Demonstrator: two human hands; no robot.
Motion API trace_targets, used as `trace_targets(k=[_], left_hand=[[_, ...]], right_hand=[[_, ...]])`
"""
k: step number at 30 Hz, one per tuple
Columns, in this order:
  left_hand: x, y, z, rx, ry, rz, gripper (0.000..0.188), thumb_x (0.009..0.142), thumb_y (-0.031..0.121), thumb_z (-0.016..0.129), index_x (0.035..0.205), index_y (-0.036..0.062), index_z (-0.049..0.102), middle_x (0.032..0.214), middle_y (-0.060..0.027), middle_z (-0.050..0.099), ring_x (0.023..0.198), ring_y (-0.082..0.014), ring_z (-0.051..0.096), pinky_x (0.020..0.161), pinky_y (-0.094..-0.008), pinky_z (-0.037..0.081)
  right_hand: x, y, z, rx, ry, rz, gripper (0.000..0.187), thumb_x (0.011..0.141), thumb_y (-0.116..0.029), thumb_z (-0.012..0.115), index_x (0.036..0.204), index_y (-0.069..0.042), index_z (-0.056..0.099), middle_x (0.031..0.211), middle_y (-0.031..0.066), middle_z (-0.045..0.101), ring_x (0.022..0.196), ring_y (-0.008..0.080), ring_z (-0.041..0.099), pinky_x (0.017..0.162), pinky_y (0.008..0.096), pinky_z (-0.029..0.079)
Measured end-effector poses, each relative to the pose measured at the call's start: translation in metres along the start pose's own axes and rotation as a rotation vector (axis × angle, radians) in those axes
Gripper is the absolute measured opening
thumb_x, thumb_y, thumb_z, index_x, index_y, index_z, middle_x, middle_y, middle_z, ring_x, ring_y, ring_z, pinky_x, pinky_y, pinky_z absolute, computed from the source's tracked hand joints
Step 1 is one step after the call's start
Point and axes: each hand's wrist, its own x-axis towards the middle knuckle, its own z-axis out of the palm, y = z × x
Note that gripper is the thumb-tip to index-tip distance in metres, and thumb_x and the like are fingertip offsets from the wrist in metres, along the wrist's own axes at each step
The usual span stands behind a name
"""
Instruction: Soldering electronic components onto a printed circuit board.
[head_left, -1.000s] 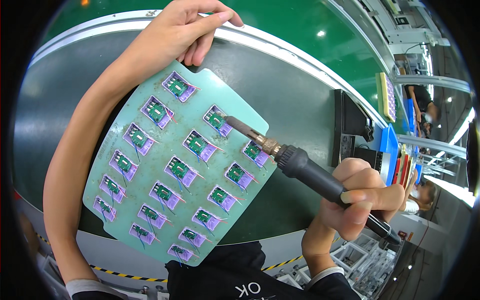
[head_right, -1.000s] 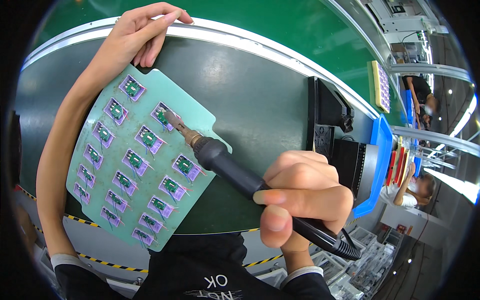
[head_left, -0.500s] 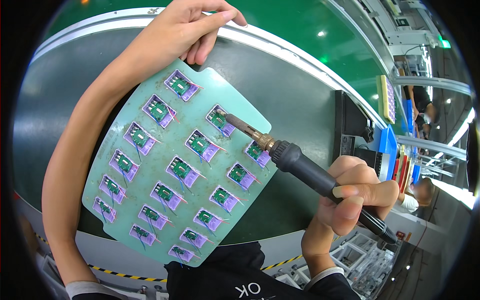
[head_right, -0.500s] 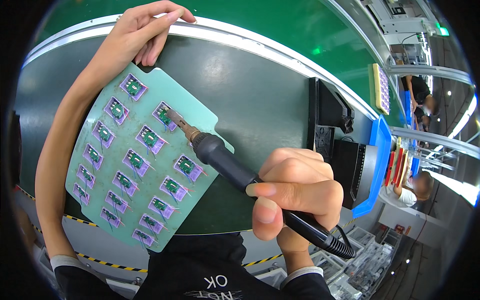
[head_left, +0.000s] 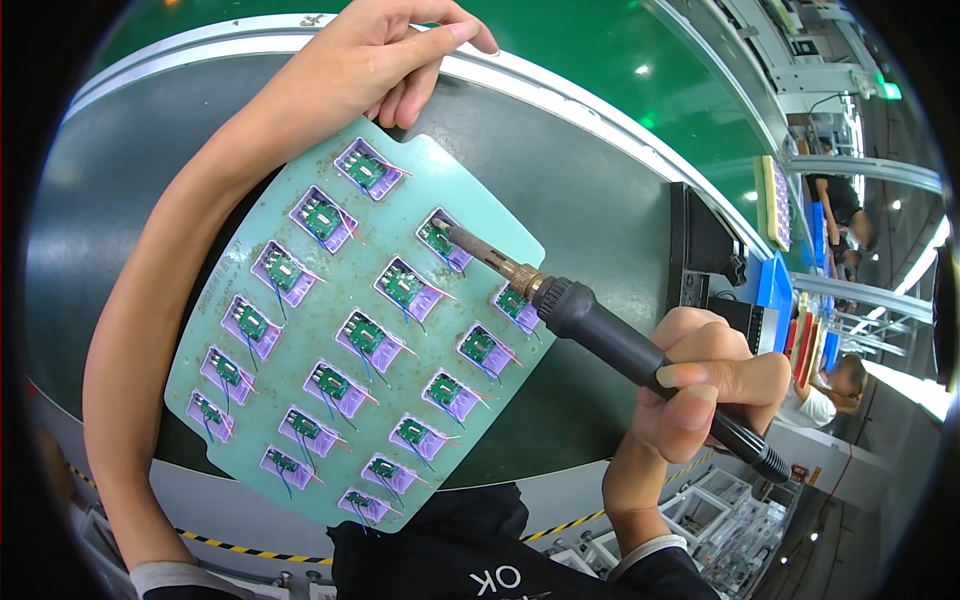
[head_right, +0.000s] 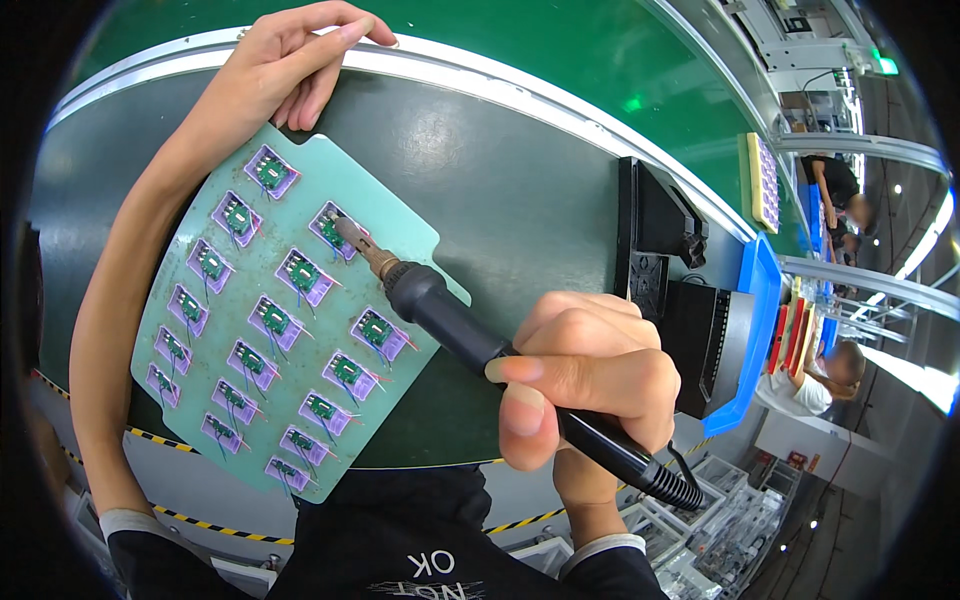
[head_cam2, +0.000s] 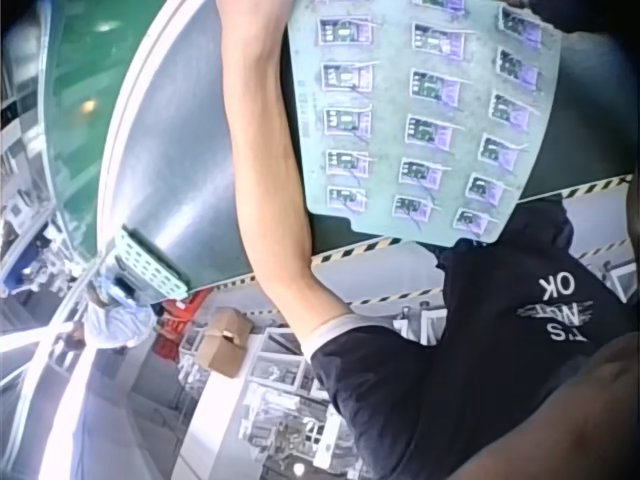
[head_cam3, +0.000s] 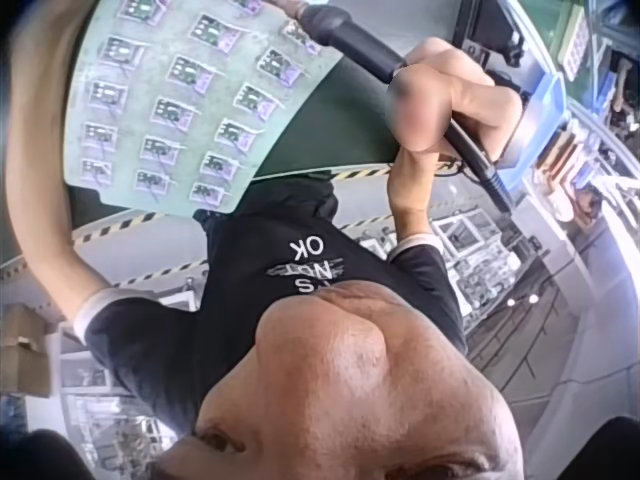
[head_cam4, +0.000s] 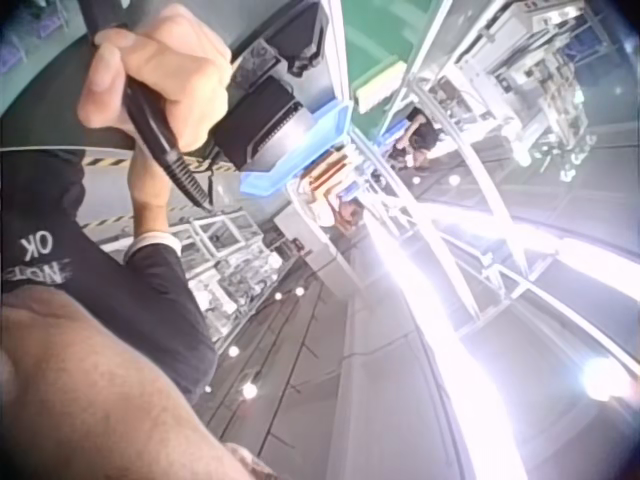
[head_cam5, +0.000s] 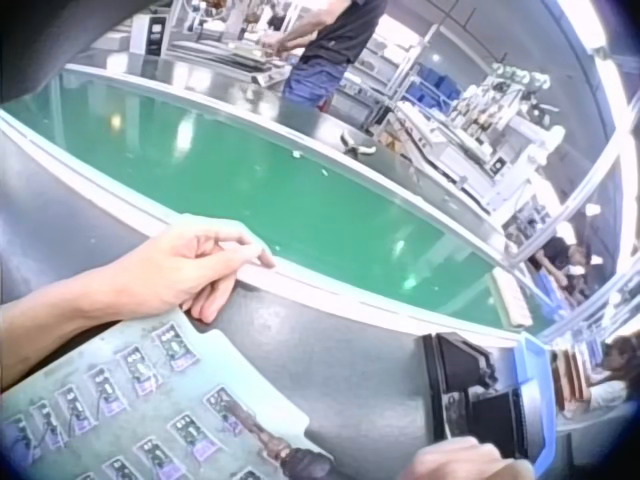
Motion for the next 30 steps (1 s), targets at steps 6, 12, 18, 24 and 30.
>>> trace_targets(k=[6, 12, 18, 24, 30], left_hand=[[-0.004, 0.019, 0.006, 0.128, 0.227, -0.531, 0.027, 0.097, 0.019, 0.040, 0.106, -0.0014, 0.054, 0.051, 0.0001, 0.051, 0.042, -0.0055, 0.047, 0.040, -0.0174, 0.033], [-0.009, 0.013, 0.002, 0.081, 0.229, -0.520, 0.026, 0.097, 0.019, 0.040, 0.106, -0.0016, 0.054, 0.051, 0.0001, 0.051, 0.042, -0.0054, 0.047, 0.040, -0.0173, 0.032], [-0.001, -0.015, -0.012, 0.055, 0.019, 0.007, 0.026, 0.097, 0.019, 0.040, 0.106, -0.0012, 0.054, 0.050, 0.0003, 0.051, 0.042, -0.0053, 0.047, 0.040, -0.0172, 0.032], [0.004, 0.019, 0.007, 0.134, 0.229, -0.551, 0.026, 0.097, 0.019, 0.040, 0.105, -0.0012, 0.054, 0.050, -0.0001, 0.050, 0.041, -0.0053, 0.046, 0.040, -0.0173, 0.032], [-0.002, -0.001, 0.011, 0.305, 0.285, -0.398, 0.032, 0.095, 0.028, 0.042, 0.103, 0.0018, 0.060, 0.042, 0.0053, 0.040, 0.036, 0.0001, 0.035, 0.037, -0.0154, 0.027]], right_hand=[[0.000, 0.000, 0.001, 0.015, 0.012, 0.005, 0.028, 0.079, -0.024, 0.066, 0.063, -0.002, 0.059, 0.051, 0.0019, 0.050, 0.040, 0.0156, 0.047, 0.040, 0.0256, 0.034], [0.001, 0.000, 0.002, 0.029, -0.006, -0.010, 0.027, 0.079, -0.023, 0.066, 0.064, -0.002, 0.057, 0.052, 0.0026, 0.052, 0.040, 0.0155, 0.048, 0.039, 0.0254, 0.034], [0.008, 0.008, 0.005, 0.102, -0.005, -0.264, 0.019, 0.080, -0.013, 0.051, 0.075, -0.006, 0.034, 0.051, 0.0012, 0.039, 0.035, 0.0067, 0.028, 0.032, 0.0215, 0.025], [0.010, 0.009, -0.007, 0.048, 0.140, -0.260, 0.022, 0.078, -0.011, 0.052, 0.072, -0.007, 0.031, 0.053, -0.0005, 0.033, 0.036, 0.0069, 0.024, 0.033, 0.0210, 0.020], [0.008, 0.009, -0.023, 0.051, -0.015, -0.221, 0.022, 0.082, -0.017, 0.057, 0.080, -0.004, 0.039, 0.052, 0.0038, 0.043, 0.037, 0.0118, 0.035, 0.035, 0.0242, 0.028]])
